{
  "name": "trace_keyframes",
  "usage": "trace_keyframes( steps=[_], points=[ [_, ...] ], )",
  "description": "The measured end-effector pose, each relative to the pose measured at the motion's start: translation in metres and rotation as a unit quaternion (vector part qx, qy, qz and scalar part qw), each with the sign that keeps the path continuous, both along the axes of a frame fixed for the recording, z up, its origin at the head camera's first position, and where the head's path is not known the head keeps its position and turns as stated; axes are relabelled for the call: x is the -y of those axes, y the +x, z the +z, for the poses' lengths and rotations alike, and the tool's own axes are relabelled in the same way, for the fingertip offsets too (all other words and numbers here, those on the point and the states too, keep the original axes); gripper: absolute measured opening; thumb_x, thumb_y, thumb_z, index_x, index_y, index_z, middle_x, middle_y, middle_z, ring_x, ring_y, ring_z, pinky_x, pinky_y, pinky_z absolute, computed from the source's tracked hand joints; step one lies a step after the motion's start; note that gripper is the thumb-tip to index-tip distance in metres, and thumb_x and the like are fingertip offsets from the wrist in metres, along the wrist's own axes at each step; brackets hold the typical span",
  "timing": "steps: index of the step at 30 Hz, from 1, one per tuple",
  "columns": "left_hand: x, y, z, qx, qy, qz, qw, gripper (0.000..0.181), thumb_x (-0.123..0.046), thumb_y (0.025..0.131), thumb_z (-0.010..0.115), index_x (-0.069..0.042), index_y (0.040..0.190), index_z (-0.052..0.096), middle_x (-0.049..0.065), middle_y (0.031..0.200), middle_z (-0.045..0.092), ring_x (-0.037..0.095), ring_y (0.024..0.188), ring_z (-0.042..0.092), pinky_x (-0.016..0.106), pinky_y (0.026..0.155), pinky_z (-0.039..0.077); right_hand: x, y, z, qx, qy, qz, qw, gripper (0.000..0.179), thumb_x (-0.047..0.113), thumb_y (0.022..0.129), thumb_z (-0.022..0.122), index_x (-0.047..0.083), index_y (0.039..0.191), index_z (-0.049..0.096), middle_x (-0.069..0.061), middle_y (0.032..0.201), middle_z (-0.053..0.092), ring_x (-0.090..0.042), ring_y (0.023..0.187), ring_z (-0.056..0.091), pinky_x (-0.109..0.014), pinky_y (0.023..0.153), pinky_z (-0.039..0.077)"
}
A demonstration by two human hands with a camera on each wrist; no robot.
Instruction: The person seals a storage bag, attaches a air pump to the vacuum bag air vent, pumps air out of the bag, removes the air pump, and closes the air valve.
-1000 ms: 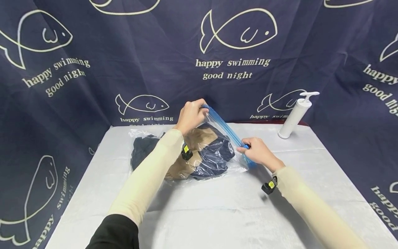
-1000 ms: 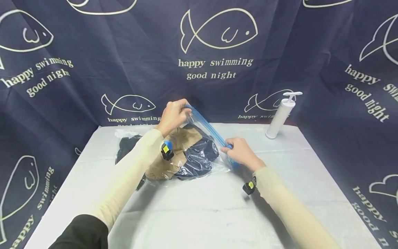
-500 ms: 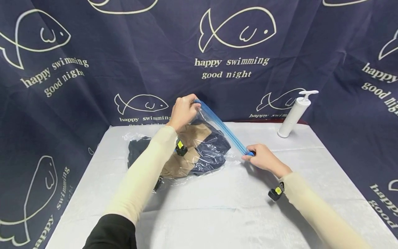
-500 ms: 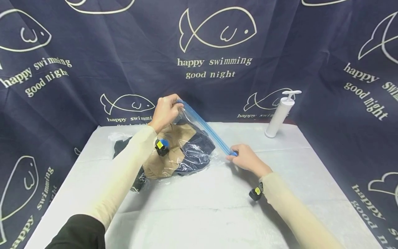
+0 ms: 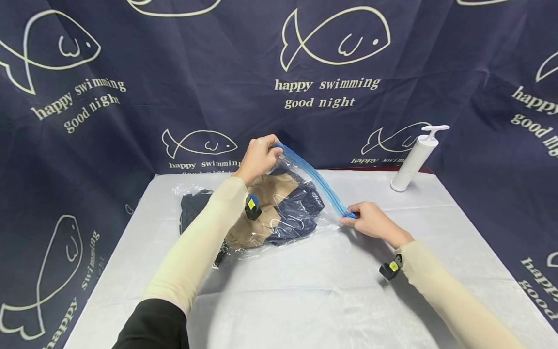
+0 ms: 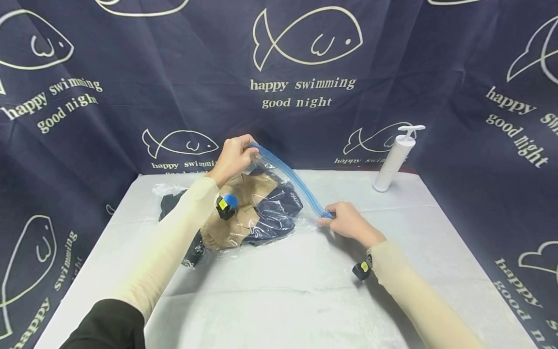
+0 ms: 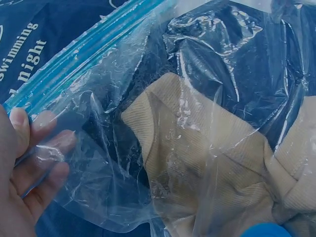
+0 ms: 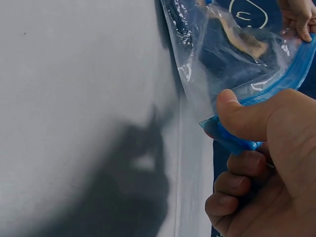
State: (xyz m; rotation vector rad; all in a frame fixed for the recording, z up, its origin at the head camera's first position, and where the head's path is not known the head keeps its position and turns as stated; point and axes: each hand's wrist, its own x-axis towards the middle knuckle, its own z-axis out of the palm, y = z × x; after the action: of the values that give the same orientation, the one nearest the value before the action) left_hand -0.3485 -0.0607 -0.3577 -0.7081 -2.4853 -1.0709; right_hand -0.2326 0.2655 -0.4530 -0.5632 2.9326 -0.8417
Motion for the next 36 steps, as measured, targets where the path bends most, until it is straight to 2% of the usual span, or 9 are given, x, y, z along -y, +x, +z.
trace_keyframes(
  steps=[6,12,19,27,32,36],
  points=[
    [-0.002,0.002,0.0,0.001,0.01,-0.018,0.9998,0.014,-0.007,0.098,0.066,-0.012,0.086,0.07,0.0,0.079,0.076,0.013,0.071,0.069,0.028,0.071,0.053,0.004,-0.001,0.006,-0.019,-0.003,-0.01,0.9998,0.038,0.021,0.093,0.076,0.014,0.064,0.052,0.007,0.056,0.04,-0.012,0.055,0.039,-0.027,0.055,0.034],
    [-0.008,0.006,-0.002,0.007,-0.011,-0.035,0.9993,0.015,-0.008,0.1,0.064,-0.013,0.087,0.07,0.0,0.081,0.077,0.013,0.071,0.069,0.028,0.067,0.051,0.011,-0.006,0.003,-0.054,-0.004,-0.014,0.9984,0.04,0.021,0.094,0.072,0.015,0.063,0.047,0.004,0.063,0.041,-0.013,0.061,0.039,-0.029,0.06,0.033],
    [-0.01,0.008,-0.004,-0.001,-0.012,-0.035,0.9993,0.015,-0.008,0.099,0.065,-0.014,0.086,0.07,-0.001,0.079,0.076,0.013,0.068,0.066,0.029,0.066,0.049,0.014,-0.012,-0.004,-0.019,-0.051,-0.031,0.998,0.043,0.014,0.092,0.071,0.016,0.064,0.038,0.005,0.06,0.034,-0.014,0.058,0.037,-0.029,0.061,0.033],
    [-0.012,0.007,-0.005,-0.005,-0.01,-0.044,0.999,0.014,-0.008,0.098,0.065,-0.012,0.087,0.071,0.0,0.079,0.076,0.013,0.07,0.068,0.029,0.07,0.053,0.012,-0.012,-0.008,-0.025,-0.062,-0.023,0.9975,0.041,0.011,0.092,0.07,0.014,0.065,0.039,0.003,0.063,0.037,-0.014,0.06,0.037,-0.028,0.06,0.032],
    [-0.014,0.008,-0.005,-0.002,-0.012,-0.055,0.9984,0.014,-0.007,0.098,0.065,-0.012,0.087,0.071,-0.001,0.08,0.076,0.012,0.072,0.069,0.028,0.073,0.054,0.015,-0.015,-0.009,-0.028,-0.071,-0.026,0.9967,0.023,0.016,0.094,0.069,0.008,0.077,0.055,-0.002,0.074,0.05,-0.014,0.068,0.047,-0.029,0.064,0.039],
    [-0.019,0.008,-0.005,-0.001,-0.013,-0.068,0.9976,0.014,-0.006,0.098,0.065,-0.013,0.086,0.07,-0.001,0.08,0.075,0.012,0.072,0.068,0.028,0.075,0.054,0.018,-0.018,-0.007,-0.036,-0.089,-0.02,0.9952,0.028,0.015,0.096,0.067,0.01,0.075,0.05,0.0,0.07,0.045,-0.015,0.066,0.045,-0.029,0.063,0.037]
  ],
)
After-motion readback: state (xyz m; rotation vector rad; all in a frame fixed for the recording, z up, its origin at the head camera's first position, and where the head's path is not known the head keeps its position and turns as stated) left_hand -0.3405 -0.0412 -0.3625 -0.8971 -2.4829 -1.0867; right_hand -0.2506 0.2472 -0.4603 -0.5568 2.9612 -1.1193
